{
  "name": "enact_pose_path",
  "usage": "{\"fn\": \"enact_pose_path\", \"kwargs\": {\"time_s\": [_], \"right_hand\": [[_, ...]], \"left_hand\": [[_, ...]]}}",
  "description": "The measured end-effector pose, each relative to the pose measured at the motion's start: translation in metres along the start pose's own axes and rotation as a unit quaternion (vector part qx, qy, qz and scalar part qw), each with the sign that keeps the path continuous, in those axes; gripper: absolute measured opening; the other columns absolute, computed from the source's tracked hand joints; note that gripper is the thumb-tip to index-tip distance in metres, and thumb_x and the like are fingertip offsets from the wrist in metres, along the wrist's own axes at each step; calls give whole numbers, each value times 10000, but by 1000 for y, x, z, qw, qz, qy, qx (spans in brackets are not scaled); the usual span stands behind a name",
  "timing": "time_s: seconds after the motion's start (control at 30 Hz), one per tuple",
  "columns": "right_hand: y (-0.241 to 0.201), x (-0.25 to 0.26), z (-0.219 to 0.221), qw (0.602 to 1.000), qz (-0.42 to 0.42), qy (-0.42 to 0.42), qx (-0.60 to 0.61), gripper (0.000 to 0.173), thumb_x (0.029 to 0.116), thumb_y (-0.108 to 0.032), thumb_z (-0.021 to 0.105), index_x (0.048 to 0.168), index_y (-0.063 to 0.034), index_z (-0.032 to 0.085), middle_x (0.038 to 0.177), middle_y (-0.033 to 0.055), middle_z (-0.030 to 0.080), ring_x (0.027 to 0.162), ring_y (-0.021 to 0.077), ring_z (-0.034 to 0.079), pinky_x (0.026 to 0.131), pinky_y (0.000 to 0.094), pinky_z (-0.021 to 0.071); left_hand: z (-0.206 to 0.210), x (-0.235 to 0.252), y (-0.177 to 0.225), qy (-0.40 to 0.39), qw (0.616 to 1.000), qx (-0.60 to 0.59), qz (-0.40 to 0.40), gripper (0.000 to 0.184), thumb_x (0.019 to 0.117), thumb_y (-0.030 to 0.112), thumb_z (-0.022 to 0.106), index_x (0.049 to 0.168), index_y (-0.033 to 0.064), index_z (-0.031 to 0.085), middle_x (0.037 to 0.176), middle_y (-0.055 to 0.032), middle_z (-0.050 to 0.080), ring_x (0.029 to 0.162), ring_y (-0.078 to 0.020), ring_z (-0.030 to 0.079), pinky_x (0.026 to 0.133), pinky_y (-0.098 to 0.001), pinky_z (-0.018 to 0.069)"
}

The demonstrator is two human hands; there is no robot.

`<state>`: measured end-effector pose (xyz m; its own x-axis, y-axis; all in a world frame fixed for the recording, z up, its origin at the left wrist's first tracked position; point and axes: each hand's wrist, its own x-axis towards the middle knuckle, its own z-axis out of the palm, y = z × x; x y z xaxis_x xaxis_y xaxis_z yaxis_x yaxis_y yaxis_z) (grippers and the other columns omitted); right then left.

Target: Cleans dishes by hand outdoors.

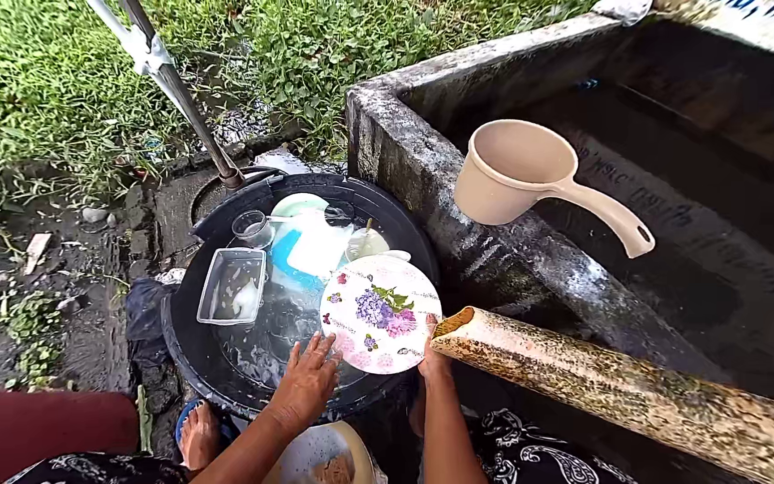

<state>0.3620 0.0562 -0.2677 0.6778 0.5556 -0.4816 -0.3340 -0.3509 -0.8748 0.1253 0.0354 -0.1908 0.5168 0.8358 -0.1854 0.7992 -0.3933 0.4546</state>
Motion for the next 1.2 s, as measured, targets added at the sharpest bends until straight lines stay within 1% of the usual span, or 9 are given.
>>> {"fn": "enact_pose_path", "kwargs": {"time_s": [0.13,0.27,0.43,0.6,0.8,0.93,1.0,1.1,1.2], "right_hand": [[-11,1,-2,998,33,-42,-24,455,1066,-140,523,1481,25,432,1477,211,500,1353,267,495,1135,427,401],[-5,9,-5,997,20,-71,-21,486,1081,-177,492,1513,21,391,1518,212,459,1387,268,460,1153,424,380],[-3,17,-1,992,-33,-105,-58,461,1077,-167,497,1468,71,442,1457,259,511,1348,292,510,1142,421,401],[-9,12,-8,989,-5,-120,-85,482,1089,-155,460,1521,44,383,1534,230,450,1419,259,446,1188,380,339],[-3,14,-15,984,34,-167,-57,471,1085,-174,481,1519,-8,400,1481,199,504,1335,233,512,1130,390,405],[-16,15,-10,979,28,-191,-61,464,1083,-138,472,1496,54,383,1419,237,528,1260,229,549,1076,369,446],[-19,13,-9,980,41,-184,-64,446,1095,-162,450,1483,52,405,1408,231,541,1250,224,558,1077,366,447],[-13,15,-12,979,40,-187,-69,419,1106,-167,407,1456,61,438,1398,226,552,1248,202,562,1084,342,441],[-8,16,-14,979,42,-185,-70,433,1112,-211,406,1462,41,445,1417,224,544,1278,226,547,1102,376,425]], "left_hand": [[-8,30,-2,-123,986,57,-95,612,1069,352,464,1586,48,345,1688,-172,190,1570,-391,81,1205,-682,20],[-21,69,-6,-197,970,46,-132,695,1047,292,406,1636,43,134,1711,-170,30,1574,-389,-24,1193,-693,-42],[-21,92,9,-272,959,17,-76,606,1074,297,349,1620,54,246,1706,-186,66,1564,-425,-56,1163,-725,-95],[28,72,44,-214,971,-39,100,654,1070,486,276,1622,138,297,1701,-115,184,1572,-385,71,1198,-695,21],[10,101,-11,-74,992,91,-41,742,1050,558,357,1614,79,294,1687,-179,192,1558,-420,124,1185,-714,63],[-3,129,-11,-73,974,133,-169,840,1046,592,356,1629,21,157,1690,-252,18,1560,-450,-4,1193,-695,10],[15,132,8,-85,987,100,-90,799,1053,563,355,1594,-18,267,1676,-282,84,1550,-481,37,1187,-714,41],[42,133,36,-160,983,26,82,745,1045,572,266,1620,99,283,1702,-153,150,1576,-369,65,1220,-656,26],[47,138,32,-117,992,23,50,722,1055,550,294,1624,105,276,1702,-120,174,1576,-347,94,1219,-652,65]]}}
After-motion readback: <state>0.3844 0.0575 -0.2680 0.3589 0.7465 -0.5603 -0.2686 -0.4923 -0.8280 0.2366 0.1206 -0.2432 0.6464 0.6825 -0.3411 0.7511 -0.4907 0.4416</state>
